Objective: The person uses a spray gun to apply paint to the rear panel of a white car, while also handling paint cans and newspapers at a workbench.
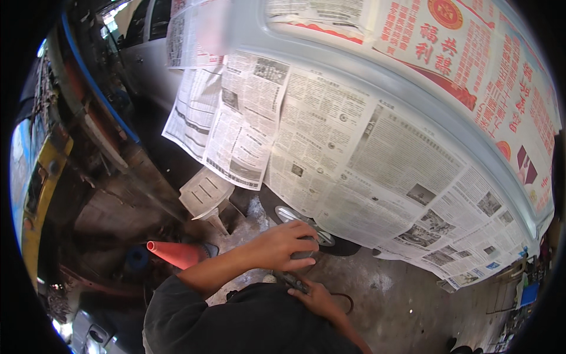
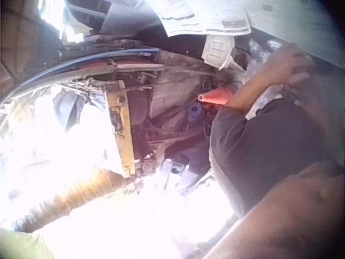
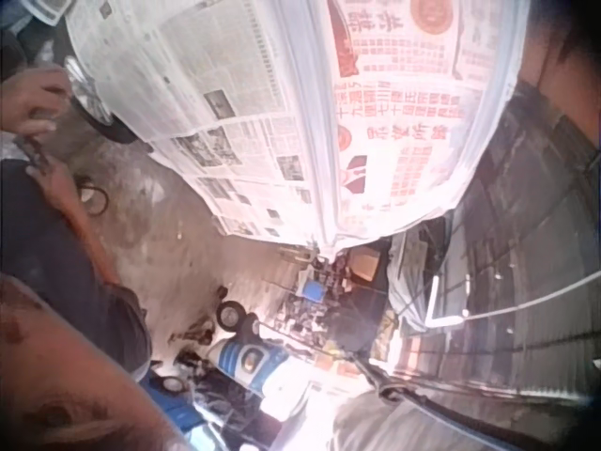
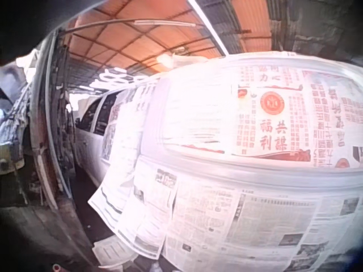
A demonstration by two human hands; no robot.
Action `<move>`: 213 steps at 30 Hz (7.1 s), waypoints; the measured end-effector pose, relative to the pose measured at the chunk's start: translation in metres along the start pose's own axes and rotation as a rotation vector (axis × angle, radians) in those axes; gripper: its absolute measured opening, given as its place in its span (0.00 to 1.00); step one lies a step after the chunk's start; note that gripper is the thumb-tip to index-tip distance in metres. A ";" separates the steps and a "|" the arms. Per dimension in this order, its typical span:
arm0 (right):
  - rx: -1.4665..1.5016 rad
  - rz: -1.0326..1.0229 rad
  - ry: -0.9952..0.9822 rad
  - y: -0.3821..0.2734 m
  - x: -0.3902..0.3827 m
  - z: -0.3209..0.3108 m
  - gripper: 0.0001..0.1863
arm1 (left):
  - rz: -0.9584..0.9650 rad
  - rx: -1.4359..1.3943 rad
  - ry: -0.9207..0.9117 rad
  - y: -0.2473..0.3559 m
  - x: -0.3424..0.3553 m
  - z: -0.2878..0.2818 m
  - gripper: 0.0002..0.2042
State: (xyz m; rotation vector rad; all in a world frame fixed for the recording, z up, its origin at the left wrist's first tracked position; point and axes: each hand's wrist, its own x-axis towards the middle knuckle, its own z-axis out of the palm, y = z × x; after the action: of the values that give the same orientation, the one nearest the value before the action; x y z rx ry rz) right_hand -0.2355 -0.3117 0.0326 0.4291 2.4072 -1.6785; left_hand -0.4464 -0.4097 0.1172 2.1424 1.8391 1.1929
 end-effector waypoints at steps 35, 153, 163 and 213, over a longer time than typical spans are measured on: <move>-0.014 0.061 0.075 -0.033 -0.031 0.005 0.28 | 0.453 -0.092 -0.266 0.007 0.038 -0.027 0.16; -0.427 0.230 1.649 -0.180 -0.200 -0.353 0.28 | 0.115 -0.638 -0.202 0.026 -0.025 0.100 0.10; -0.547 0.245 1.717 -0.183 -0.236 -0.384 0.31 | 0.111 -0.631 -0.202 0.026 -0.029 0.098 0.11; -0.640 -0.064 0.966 -0.365 0.060 -0.256 0.30 | -0.066 -0.520 -0.119 0.013 -0.074 0.047 0.12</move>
State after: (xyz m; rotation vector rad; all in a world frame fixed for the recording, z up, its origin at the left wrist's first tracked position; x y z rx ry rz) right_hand -0.4082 -0.1814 0.4274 1.2505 3.4108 -0.6276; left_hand -0.4063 -0.4580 0.0548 1.8020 1.3478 1.3149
